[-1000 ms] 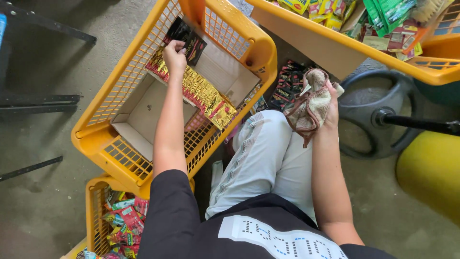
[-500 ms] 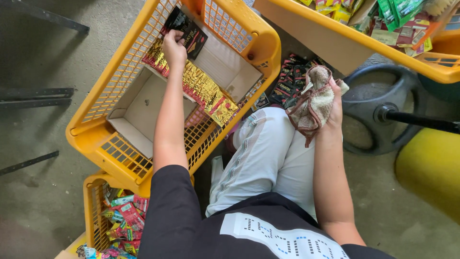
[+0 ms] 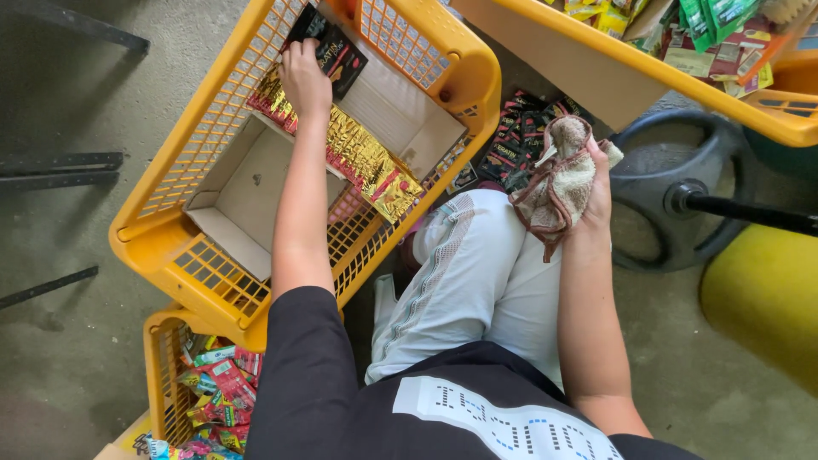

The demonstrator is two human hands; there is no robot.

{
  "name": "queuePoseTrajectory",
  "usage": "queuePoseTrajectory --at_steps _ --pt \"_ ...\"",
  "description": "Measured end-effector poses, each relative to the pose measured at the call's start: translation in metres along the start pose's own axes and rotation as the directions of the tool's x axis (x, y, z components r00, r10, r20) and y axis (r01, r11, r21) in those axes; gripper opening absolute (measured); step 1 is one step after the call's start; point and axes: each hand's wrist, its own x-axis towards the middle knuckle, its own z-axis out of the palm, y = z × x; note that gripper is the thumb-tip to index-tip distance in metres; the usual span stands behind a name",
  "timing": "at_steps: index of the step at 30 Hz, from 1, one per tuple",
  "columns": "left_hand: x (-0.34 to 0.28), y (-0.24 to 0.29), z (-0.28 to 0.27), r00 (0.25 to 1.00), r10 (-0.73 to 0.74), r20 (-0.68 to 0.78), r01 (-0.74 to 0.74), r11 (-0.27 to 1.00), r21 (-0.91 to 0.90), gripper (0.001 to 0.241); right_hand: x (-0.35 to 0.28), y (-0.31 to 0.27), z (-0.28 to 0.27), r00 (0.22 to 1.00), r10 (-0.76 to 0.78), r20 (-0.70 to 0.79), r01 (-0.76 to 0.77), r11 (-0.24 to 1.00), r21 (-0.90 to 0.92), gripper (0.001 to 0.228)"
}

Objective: The recorder wipes dust off various product sachets with a cloth and organizes them into a yellow basket.

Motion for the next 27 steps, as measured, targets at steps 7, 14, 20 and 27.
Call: queuePoseTrajectory --at_steps 7,14,20,27 --pt "-0.001 0.001 -0.005 0.999 0.048 0.01 -0.049 0.995 0.091 0.049 0.003 0.001 -0.008 0.998 -0.011 -0.054 0.009 0.999 -0.041 0.037" --pt "-0.002 0.004 -0.01 0.998 0.055 0.034 -0.058 0.992 0.112 0.055 0.003 0.002 -0.008 0.999 0.027 -0.045 -0.027 1.0 -0.011 0.038" --pt "-0.002 -0.01 0.015 0.998 0.058 0.003 -0.058 0.988 0.144 0.056 -0.001 0.002 0.002 0.996 0.027 -0.085 -0.028 1.0 -0.009 0.039" --pt "-0.016 -0.006 0.023 0.983 0.148 0.105 -0.171 0.95 0.262 0.054 0.003 0.002 -0.007 0.998 0.023 -0.064 -0.027 0.998 -0.05 0.042"
